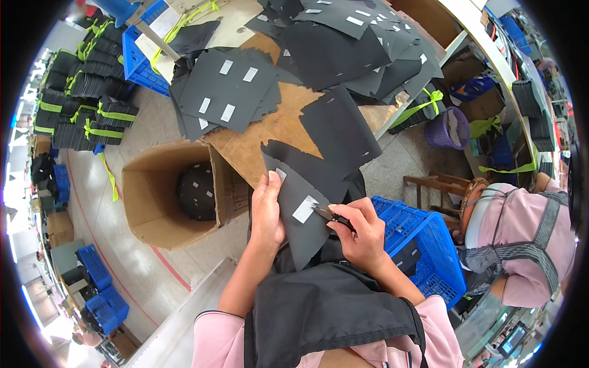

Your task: The recorder is inspecting and trimming excess threads from pieces of black fabric with white rectangular markings in a garment factory.

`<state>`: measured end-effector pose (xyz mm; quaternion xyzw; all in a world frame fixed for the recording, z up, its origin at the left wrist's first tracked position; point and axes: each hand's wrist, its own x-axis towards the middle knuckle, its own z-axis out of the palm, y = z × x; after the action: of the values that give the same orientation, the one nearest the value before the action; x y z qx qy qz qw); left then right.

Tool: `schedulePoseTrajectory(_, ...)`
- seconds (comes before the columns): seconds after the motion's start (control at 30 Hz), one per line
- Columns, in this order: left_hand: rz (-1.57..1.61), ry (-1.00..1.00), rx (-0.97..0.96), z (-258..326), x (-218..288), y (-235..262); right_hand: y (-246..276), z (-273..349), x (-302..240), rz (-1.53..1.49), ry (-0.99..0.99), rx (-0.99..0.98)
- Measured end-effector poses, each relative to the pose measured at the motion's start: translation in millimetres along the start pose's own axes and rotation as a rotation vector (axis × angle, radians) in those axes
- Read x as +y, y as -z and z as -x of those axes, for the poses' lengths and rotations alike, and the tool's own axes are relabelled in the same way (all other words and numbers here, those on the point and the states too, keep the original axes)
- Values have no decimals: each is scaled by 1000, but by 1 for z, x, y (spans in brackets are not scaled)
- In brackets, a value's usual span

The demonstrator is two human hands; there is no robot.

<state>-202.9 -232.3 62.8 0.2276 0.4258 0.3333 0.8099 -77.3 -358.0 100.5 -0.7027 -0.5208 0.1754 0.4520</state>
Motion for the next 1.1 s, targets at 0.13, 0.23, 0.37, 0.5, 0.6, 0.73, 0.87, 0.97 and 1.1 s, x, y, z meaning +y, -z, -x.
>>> schedulePoseTrajectory(0.13,1,14,16,2,3,-4,-3,-3,1,23,54,41)
schedulePoseTrajectory(0.23,20,30,6,0,1,-1,-5,-3,2,44,75,38)
schedulePoseTrajectory(0.37,-33,-99,71,-4,17,-4,-10,-10,4,-65,148,171)
schedulePoseTrajectory(0.5,-134,-575,148,-20,74,-6,-10,-15,28,-209,-150,158)
schedulePoseTrajectory(0.6,-288,-855,292,-29,116,-28,-6,-18,25,-272,-228,154)
schedulePoseTrajectory(0.73,-964,-1189,546,-114,138,-11,-10,-26,24,-149,-113,153)
schedulePoseTrajectory(0.87,-1459,-609,561,-175,92,3,-6,-29,32,-115,-203,184)
schedulePoseTrajectory(0.97,-1626,-430,533,-196,84,16,6,-39,48,-32,-294,258)
schedulePoseTrajectory(1.1,-1636,-463,375,-206,87,7,17,-59,98,226,-297,383)
